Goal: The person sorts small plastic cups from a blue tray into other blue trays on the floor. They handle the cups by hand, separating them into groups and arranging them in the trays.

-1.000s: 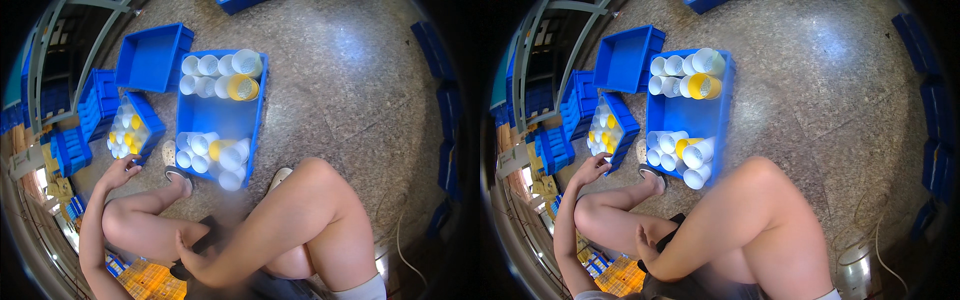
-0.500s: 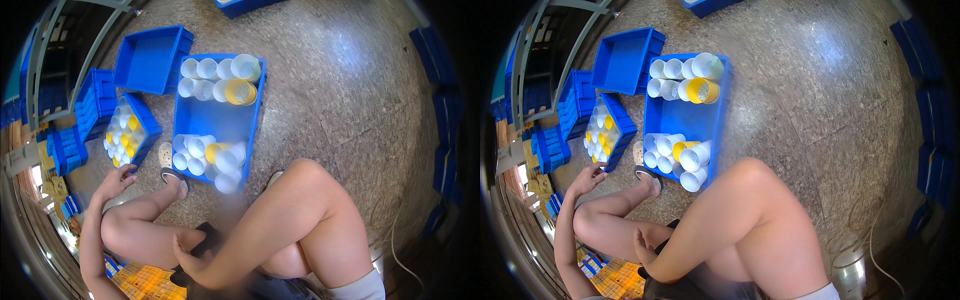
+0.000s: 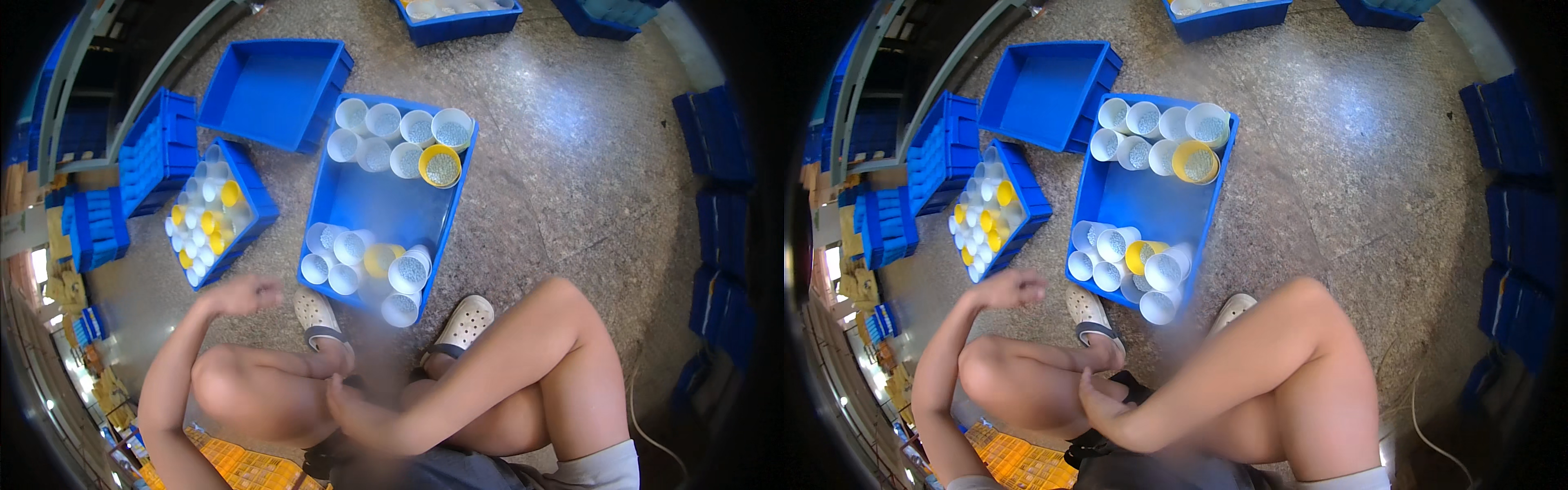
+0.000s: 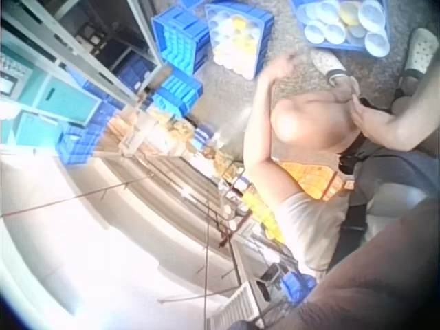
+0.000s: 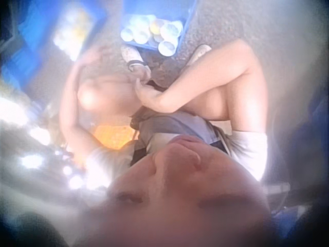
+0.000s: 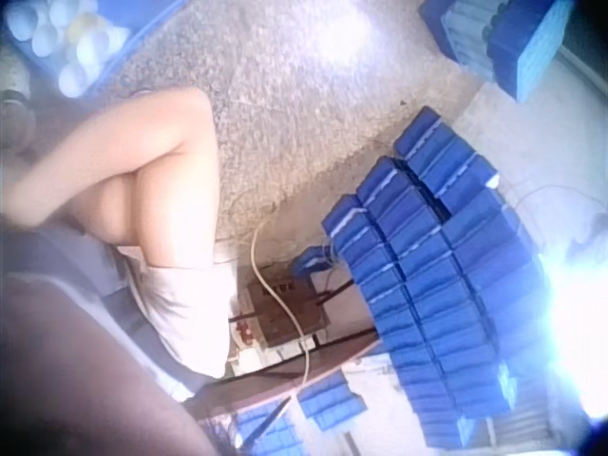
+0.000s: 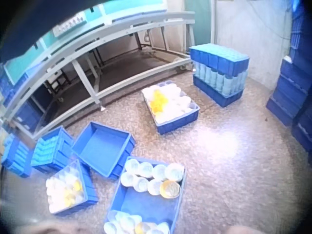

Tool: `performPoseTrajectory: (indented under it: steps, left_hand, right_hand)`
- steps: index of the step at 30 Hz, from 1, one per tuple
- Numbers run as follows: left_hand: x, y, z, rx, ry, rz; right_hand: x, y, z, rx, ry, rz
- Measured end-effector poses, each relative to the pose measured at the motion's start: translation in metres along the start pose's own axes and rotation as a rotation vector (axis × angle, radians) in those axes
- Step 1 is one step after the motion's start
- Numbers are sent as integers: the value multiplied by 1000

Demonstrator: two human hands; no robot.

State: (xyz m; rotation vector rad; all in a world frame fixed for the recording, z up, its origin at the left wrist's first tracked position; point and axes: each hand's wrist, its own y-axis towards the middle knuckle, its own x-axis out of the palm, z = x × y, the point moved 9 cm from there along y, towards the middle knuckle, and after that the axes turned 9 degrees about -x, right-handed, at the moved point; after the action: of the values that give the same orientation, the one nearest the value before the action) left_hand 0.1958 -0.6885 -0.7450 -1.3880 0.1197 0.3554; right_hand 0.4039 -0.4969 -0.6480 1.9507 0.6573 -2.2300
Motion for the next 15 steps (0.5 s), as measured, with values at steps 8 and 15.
performPoseTrajectory:
  steps: [8,15]
  left_hand:
    - [-184,156,-59,-159,-635,640]
    - [-216,203,-60,-112,-554,932]
  right_hand:
    - [23,-63,80,458,449,427]
    - [58,-143,143,955,778,363]
